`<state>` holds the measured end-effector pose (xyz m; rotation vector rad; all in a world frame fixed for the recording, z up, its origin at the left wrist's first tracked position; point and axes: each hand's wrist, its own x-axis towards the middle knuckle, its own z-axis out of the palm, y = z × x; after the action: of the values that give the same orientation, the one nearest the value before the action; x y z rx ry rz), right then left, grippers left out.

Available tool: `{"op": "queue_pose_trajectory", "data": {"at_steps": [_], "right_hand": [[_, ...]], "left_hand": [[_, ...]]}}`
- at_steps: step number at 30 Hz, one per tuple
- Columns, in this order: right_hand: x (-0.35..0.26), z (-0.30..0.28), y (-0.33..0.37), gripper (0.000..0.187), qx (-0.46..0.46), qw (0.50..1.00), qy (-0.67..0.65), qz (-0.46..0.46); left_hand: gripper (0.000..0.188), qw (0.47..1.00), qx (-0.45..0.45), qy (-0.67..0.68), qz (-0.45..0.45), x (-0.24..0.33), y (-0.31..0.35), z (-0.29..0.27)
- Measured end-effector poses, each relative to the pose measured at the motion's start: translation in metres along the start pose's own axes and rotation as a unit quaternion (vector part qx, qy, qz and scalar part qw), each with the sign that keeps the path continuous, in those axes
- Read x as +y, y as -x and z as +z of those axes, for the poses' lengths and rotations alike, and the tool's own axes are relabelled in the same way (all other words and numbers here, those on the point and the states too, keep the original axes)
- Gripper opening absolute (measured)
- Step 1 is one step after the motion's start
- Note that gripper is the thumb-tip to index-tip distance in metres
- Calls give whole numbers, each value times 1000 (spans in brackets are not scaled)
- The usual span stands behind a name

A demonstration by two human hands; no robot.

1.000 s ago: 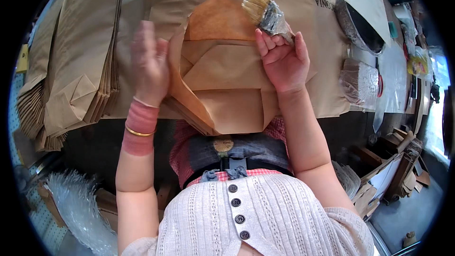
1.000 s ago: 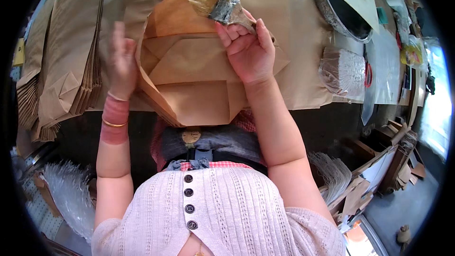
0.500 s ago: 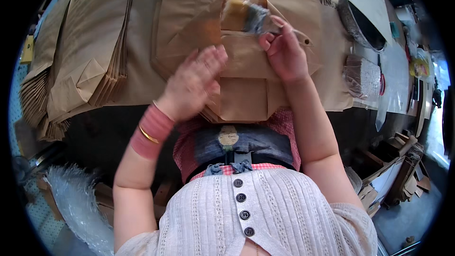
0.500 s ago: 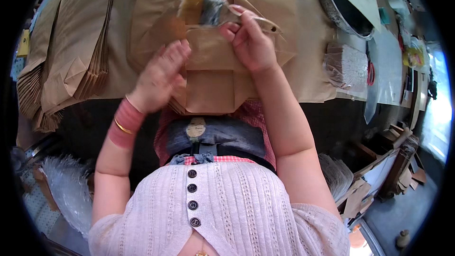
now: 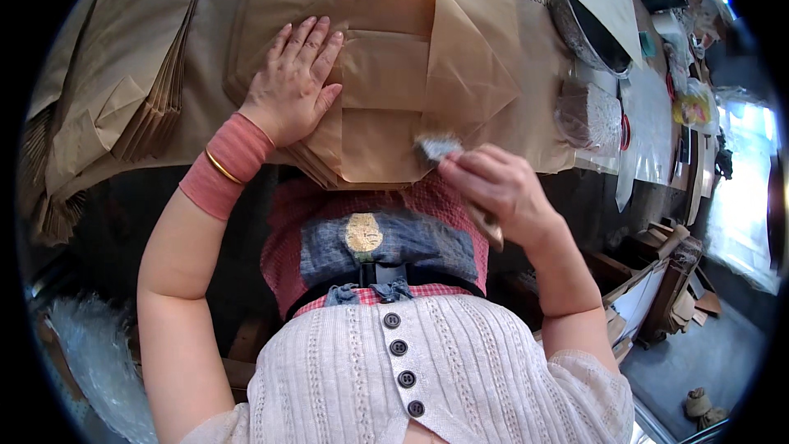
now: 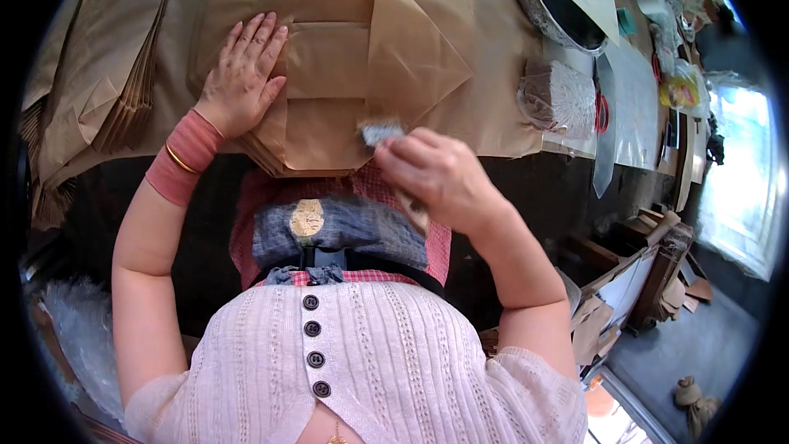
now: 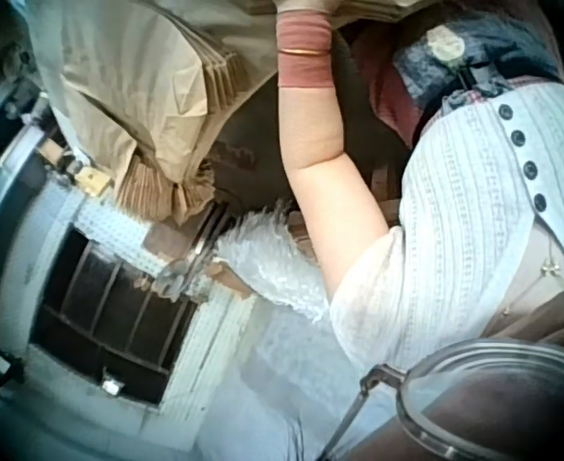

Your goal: The person folds the top flaps of brown paper bags and uses a brush to apply adhesive from a container to seal them. They repeat this process for multiple bags, stacking the finished ones to the side.

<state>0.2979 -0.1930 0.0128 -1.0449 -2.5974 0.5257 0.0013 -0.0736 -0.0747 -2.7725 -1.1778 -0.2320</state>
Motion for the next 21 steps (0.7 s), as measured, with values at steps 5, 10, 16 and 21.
{"op": "queue_pose_trajectory", "data": {"at_steps": [5, 10, 16, 21], "right_hand": [[-10, 40, 11, 34, 62, 994, -59, -75], [-14, 49, -4, 27, 126, 970, -165, -124], [-12, 31, -85, 30, 127, 970, -156, -136], [-25, 46, -71, 33, 3, 991, -81, -104]], "left_hand": [[66, 1000, -3, 9, -9, 2, 1, 4], [62, 1000, 9, 1, -6, 0, -1, -1], [38, 975, 55, 212, 30, -28, -11, 1], [35, 985, 87, 144, 32, -20, -10, 4]]}}
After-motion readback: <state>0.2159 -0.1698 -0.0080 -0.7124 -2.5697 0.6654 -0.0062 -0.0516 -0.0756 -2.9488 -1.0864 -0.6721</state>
